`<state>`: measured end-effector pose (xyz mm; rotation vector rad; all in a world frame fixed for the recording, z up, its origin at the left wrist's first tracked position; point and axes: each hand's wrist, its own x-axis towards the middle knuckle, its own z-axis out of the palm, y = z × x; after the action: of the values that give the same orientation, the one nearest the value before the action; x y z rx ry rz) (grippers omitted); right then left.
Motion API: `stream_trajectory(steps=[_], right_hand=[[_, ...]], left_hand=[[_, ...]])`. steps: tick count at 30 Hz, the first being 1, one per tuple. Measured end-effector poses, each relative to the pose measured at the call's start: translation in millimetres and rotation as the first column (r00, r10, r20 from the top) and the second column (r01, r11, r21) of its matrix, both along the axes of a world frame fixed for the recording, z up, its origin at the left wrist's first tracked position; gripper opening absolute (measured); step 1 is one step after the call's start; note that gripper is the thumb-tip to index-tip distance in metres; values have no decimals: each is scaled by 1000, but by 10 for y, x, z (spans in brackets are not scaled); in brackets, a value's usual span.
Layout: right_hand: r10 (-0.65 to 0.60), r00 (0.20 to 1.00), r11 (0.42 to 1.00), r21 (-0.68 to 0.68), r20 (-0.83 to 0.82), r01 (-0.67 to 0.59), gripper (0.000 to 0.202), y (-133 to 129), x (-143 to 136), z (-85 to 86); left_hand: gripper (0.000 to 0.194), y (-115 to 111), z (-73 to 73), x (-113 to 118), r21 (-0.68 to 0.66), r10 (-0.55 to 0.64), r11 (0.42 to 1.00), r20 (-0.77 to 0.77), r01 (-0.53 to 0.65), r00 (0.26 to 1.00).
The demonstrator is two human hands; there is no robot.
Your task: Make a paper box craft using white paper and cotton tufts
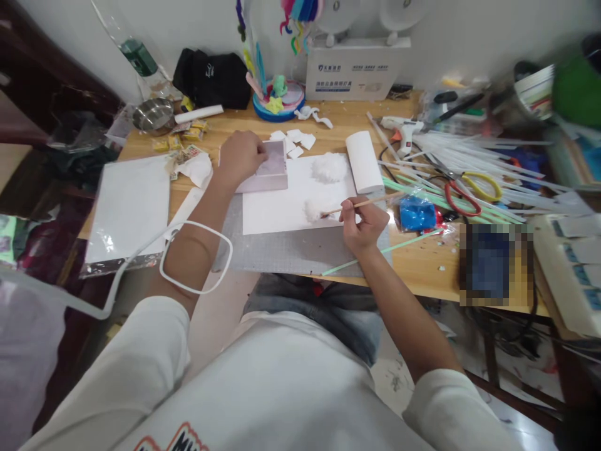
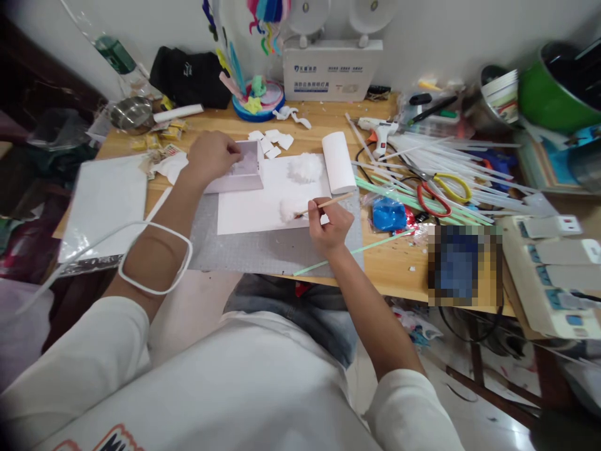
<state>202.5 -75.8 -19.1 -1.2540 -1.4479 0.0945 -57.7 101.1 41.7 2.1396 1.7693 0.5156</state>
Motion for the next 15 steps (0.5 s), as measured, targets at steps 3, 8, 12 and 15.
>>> stream_trajectory(steps=[3, 8, 12, 15], right_hand=[[-1, 1000, 1000, 3, -3, 1, 31, 2, -1, 6], [-13, 1000, 1000, 1, 6, 13, 33, 4, -8, 24], [-6, 1000, 1000, 6, 7, 6, 31, -3, -10, 35], [-2, 1000, 1000, -11, -3, 2, 33, -2, -10, 28]], left_hand=[[11, 70, -163, 43, -21, 77, 997, -25, -78, 997], [15, 44, -221, 106, 10, 204, 979, -88, -204, 975], [15, 15, -152, 130, -59, 181, 980, -131, -189, 975], [10, -15, -128, 133, -64, 175, 981, -112, -183, 978]])
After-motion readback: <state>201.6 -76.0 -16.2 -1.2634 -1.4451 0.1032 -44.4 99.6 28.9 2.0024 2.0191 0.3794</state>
